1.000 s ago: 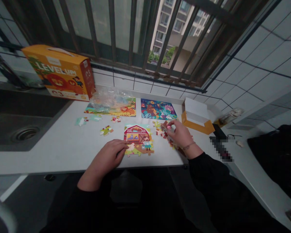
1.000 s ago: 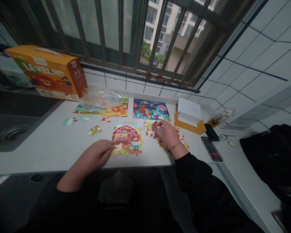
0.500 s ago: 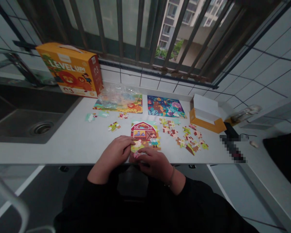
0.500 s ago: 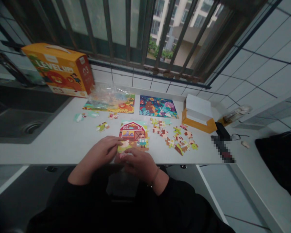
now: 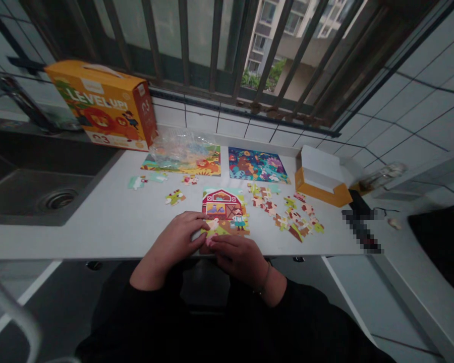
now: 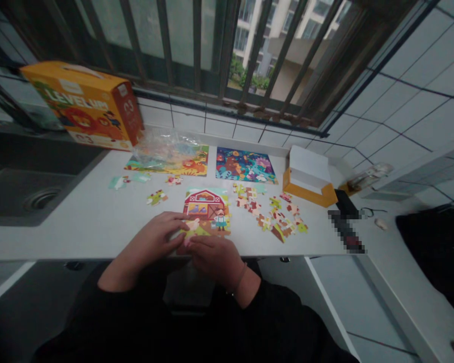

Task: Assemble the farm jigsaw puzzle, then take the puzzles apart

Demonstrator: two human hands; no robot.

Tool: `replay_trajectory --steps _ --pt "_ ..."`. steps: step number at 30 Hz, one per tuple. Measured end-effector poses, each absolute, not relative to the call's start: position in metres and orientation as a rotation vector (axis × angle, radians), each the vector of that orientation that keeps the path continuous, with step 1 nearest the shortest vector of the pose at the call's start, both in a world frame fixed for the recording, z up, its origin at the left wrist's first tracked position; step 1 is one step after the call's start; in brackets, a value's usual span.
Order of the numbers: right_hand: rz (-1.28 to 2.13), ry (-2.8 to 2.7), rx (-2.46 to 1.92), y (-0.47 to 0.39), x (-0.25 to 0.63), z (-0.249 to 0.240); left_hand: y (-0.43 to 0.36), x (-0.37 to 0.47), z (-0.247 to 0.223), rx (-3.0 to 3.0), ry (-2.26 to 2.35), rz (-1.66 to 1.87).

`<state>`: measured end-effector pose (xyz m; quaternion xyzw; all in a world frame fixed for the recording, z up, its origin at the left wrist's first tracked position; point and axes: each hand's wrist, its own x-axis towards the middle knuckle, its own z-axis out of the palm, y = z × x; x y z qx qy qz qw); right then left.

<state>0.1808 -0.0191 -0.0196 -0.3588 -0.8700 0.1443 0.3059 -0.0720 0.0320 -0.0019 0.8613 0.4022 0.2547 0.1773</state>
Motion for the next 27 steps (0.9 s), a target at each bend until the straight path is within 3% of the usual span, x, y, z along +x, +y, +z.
replay_trajectory --steps 8,16,19,27 --pt "0.259 -2.266 -1.041 -0.011 0.208 -0.002 0.030 -0.070 0.003 2.486 1.150 0.673" --pt "-0.086 -1.831 -2.122 0.069 0.364 0.035 0.029 -0.069 0.001 2.543 1.133 0.615" --pt "-0.062 -1.866 -2.424 0.096 0.410 0.036 0.029 -0.069 0.000 2.530 1.134 0.647" --pt "0.054 -2.004 -2.414 0.121 0.441 0.030 0.029 -0.069 0.001 2.518 1.186 0.628"
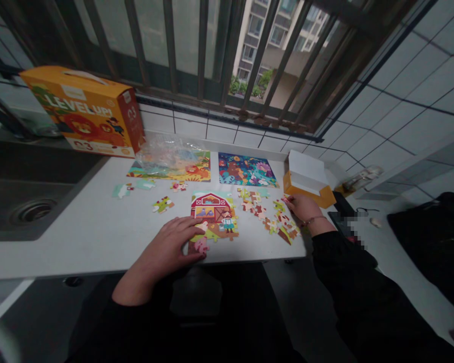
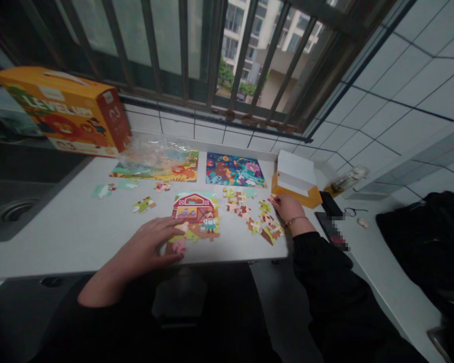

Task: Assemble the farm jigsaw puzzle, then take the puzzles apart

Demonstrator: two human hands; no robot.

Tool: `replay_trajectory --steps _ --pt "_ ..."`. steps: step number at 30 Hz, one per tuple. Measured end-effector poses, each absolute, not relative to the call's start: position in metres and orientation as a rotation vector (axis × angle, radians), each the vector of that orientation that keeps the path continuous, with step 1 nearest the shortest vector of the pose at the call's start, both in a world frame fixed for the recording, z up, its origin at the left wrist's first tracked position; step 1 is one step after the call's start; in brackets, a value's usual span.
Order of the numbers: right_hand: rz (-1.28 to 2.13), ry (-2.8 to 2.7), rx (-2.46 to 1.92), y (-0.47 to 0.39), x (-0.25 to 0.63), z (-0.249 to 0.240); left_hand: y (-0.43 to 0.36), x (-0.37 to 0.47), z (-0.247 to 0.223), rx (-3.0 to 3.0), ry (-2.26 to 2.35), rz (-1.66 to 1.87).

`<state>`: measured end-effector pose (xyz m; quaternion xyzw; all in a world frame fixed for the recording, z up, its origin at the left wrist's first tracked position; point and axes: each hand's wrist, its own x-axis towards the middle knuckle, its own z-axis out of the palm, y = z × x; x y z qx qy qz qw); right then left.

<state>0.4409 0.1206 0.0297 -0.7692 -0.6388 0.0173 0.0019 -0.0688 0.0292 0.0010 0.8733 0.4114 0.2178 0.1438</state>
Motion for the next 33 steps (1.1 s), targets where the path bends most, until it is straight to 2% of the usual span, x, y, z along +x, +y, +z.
replay_trajectory --steps 6,10,13,17,23,33 --pt "0.019 -2.058 -2.295 0.113 0.438 0.042 0.030 -0.068 0.001 2.478 1.205 0.637" --pt "-0.020 -2.001 -2.066 0.083 0.397 0.055 0.030 -0.068 0.000 2.473 1.204 0.620" --pt "0.148 -2.158 -1.670 0.050 0.336 0.053 0.030 -0.068 0.000 2.472 1.221 0.609" --pt "0.311 -2.401 -1.151 0.012 0.254 0.026 0.028 -0.067 0.002 2.475 1.211 0.598" --pt "0.246 -2.393 -1.101 -0.008 0.207 -0.011 0.025 -0.067 0.004 2.460 1.208 0.621" --pt "0.254 -2.271 -1.178 -0.013 0.203 -0.018 0.026 -0.068 0.003 2.466 1.197 0.595"
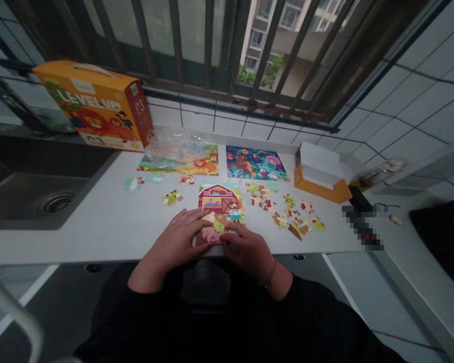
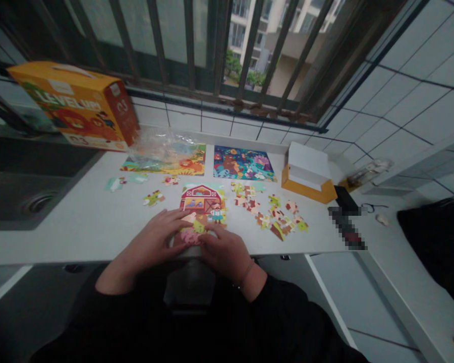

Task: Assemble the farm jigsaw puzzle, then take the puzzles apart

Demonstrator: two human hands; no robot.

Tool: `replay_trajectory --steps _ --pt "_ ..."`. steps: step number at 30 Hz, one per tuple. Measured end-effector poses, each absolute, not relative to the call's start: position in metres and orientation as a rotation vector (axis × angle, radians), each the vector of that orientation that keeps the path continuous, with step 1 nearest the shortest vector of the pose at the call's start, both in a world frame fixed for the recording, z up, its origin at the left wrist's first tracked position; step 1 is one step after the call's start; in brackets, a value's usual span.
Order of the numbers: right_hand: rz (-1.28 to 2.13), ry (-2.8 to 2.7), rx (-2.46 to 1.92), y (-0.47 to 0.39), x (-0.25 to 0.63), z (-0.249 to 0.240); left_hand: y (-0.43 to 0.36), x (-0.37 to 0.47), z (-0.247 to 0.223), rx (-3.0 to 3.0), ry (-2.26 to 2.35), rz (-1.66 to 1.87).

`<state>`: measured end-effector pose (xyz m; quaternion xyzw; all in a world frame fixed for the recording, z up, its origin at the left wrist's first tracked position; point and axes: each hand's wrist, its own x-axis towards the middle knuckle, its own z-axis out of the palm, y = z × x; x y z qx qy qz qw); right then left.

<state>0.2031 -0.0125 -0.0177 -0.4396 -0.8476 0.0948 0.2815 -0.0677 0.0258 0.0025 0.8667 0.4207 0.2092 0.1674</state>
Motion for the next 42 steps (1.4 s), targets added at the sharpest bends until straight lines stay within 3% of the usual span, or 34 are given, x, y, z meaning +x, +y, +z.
replay_trajectory --steps 26,42 --pt "0.200 -2.255 -1.143 -0.012 0.202 -0.015 0.022 -0.061 0.005 2.499 1.204 0.582" --pt "-0.004 -2.305 -0.986 -0.022 0.212 -0.026 0.019 -0.019 -0.001 2.608 1.145 0.488"
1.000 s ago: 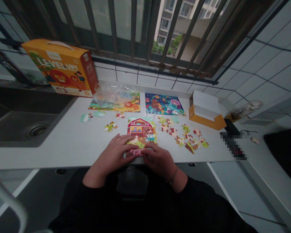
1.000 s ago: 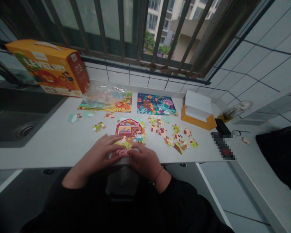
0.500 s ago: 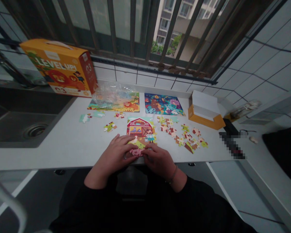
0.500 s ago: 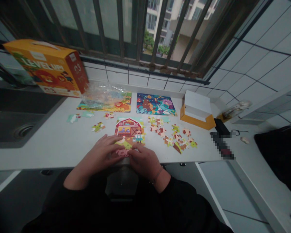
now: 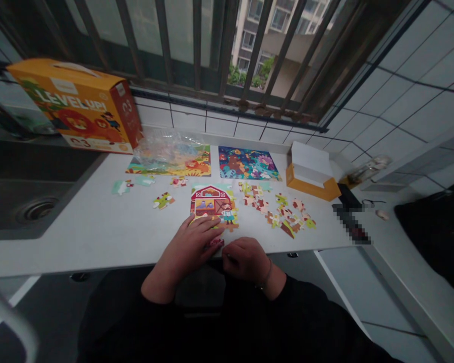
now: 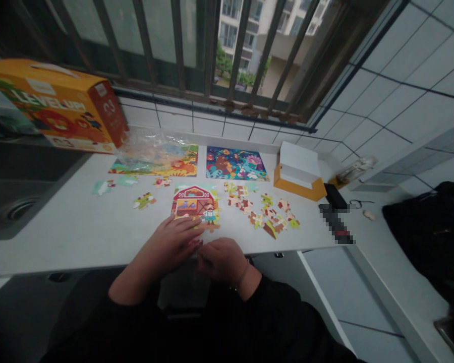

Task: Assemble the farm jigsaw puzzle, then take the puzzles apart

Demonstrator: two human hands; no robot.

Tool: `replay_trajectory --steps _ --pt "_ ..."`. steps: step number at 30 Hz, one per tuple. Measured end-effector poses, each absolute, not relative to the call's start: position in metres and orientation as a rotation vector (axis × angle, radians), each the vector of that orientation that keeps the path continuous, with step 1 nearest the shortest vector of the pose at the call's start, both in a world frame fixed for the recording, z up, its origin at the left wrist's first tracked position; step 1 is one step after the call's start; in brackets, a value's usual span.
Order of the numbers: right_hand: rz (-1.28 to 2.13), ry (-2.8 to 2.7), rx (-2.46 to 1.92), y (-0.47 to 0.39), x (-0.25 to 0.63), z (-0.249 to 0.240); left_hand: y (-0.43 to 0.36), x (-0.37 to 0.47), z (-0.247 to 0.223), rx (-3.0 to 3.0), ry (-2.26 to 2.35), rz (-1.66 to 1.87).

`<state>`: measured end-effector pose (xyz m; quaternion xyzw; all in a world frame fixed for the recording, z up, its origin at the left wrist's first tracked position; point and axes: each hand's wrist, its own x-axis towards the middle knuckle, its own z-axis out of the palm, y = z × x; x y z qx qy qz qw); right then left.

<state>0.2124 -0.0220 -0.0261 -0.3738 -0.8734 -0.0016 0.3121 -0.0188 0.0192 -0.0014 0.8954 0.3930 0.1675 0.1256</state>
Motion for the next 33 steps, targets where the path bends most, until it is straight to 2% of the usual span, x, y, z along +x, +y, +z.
replay_trajectory --steps 16,33 --pt "-0.042 -2.333 -0.989 -0.021 0.212 -0.023 0.019 -0.025 0.004 2.570 1.161 0.569" --pt "-0.001 -2.338 -0.998 -0.024 0.214 -0.028 0.016 -0.014 0.006 2.608 1.088 0.461"
